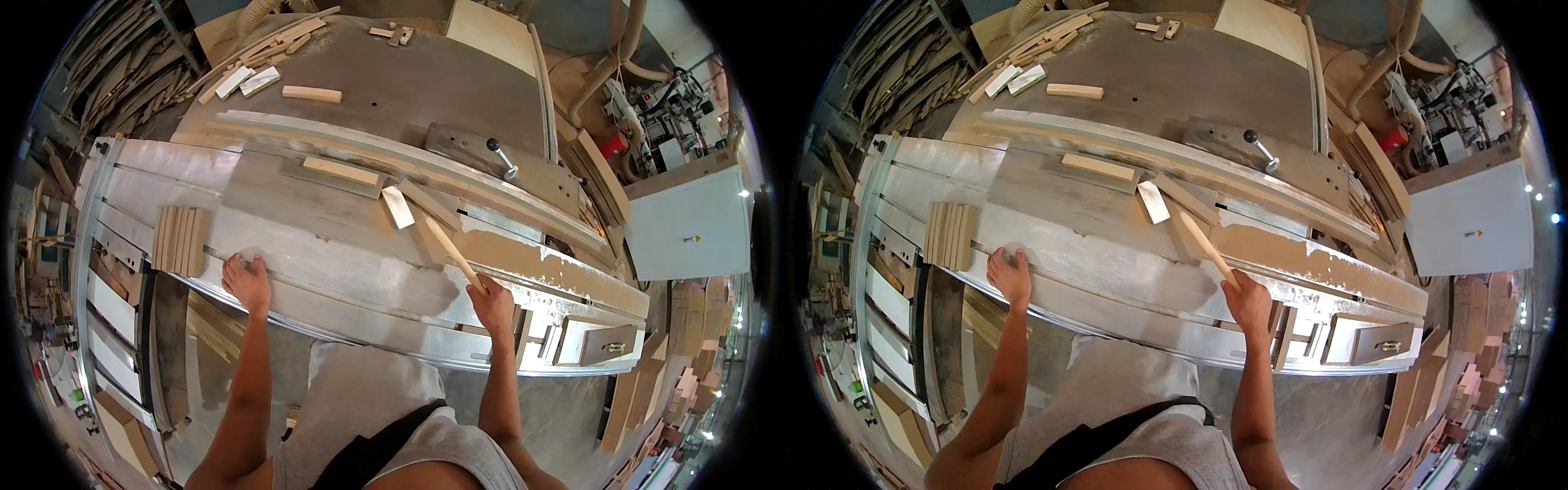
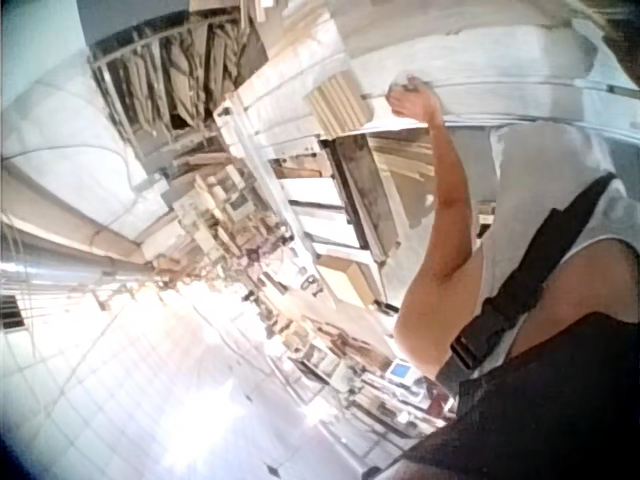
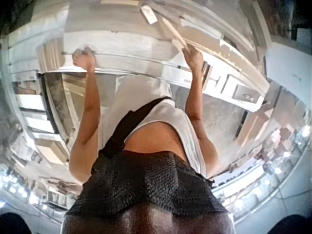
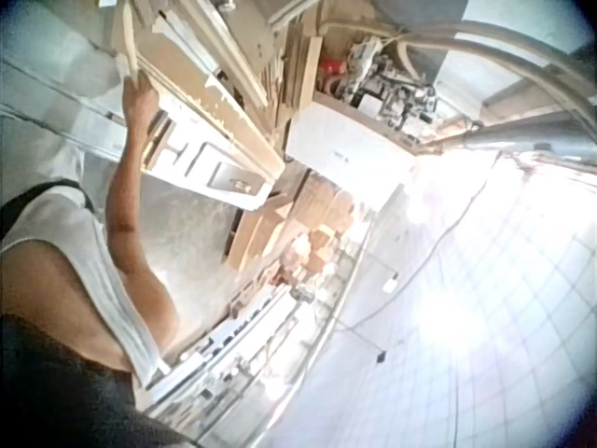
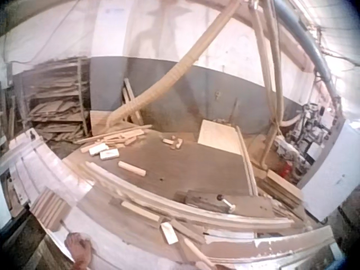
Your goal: The person holds a wooden dowel and places it onto various small wooden pieces on a workbench, then aligns the pieces with the edge of the workbench.
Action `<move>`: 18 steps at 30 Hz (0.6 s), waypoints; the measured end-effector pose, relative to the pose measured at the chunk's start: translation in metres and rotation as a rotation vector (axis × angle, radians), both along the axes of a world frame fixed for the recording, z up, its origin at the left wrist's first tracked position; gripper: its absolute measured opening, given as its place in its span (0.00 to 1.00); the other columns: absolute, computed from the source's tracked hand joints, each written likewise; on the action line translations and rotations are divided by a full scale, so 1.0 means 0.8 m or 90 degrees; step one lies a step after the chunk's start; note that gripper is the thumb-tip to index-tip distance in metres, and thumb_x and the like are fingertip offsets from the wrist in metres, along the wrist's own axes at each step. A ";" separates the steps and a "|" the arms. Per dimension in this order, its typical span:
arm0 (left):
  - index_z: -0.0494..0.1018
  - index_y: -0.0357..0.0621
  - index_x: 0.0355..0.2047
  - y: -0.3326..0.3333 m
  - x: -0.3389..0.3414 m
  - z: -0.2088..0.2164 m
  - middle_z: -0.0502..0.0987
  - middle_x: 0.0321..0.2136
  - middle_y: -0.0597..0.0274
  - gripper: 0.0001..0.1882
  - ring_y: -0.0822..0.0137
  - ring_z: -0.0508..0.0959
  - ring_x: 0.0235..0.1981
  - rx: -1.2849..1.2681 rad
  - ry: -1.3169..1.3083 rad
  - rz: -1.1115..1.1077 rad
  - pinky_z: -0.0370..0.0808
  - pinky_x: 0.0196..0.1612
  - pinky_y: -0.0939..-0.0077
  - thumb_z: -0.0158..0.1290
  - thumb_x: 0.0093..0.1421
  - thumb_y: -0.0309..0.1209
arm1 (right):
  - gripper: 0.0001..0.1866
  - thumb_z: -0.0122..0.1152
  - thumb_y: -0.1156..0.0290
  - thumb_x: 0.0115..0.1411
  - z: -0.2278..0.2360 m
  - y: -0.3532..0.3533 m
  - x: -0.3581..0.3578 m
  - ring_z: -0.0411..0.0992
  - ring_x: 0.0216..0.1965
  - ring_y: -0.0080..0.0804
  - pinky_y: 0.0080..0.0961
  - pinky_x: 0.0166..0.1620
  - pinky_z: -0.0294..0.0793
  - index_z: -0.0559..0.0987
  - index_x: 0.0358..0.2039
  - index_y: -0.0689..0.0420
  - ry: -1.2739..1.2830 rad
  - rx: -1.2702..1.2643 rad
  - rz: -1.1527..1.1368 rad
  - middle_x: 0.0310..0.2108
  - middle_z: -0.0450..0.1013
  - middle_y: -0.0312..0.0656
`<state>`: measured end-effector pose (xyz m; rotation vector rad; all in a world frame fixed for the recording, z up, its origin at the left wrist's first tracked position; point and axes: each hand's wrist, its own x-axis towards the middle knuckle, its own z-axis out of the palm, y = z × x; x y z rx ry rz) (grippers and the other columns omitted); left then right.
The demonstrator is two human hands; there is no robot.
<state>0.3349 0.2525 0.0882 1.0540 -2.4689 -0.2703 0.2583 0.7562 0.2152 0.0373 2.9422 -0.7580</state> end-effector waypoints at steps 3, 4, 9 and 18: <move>0.69 0.43 0.54 0.002 -0.003 0.005 0.73 0.56 0.53 0.27 0.50 0.66 0.64 0.009 -0.006 -0.003 0.56 0.66 0.48 0.58 0.62 0.47 | 0.13 0.69 0.60 0.58 0.002 0.005 0.000 0.78 0.31 0.57 0.49 0.34 0.77 0.84 0.41 0.50 0.010 0.013 -0.060 0.27 0.79 0.50; 0.69 0.43 0.54 0.002 -0.004 0.006 0.73 0.56 0.53 0.27 0.50 0.66 0.64 0.013 -0.010 -0.004 0.56 0.66 0.48 0.58 0.62 0.47 | 0.13 0.69 0.60 0.58 0.004 0.005 -0.004 0.78 0.31 0.57 0.49 0.34 0.77 0.84 0.42 0.50 0.006 0.020 -0.077 0.27 0.79 0.50; 0.69 0.42 0.55 -0.004 0.000 0.000 0.73 0.57 0.51 0.27 0.49 0.65 0.65 0.027 0.001 -0.011 0.56 0.67 0.47 0.58 0.63 0.47 | 0.13 0.68 0.61 0.57 -0.002 -0.017 -0.039 0.79 0.34 0.56 0.47 0.38 0.77 0.84 0.42 0.51 0.032 0.028 -0.053 0.30 0.80 0.50; 0.69 0.41 0.57 0.000 0.001 0.004 0.72 0.58 0.47 0.29 0.48 0.64 0.66 0.029 -0.004 -0.003 0.54 0.69 0.47 0.57 0.63 0.48 | 0.15 0.69 0.61 0.56 0.021 -0.012 -0.031 0.79 0.36 0.56 0.48 0.39 0.78 0.84 0.43 0.49 0.025 0.012 -0.012 0.32 0.81 0.48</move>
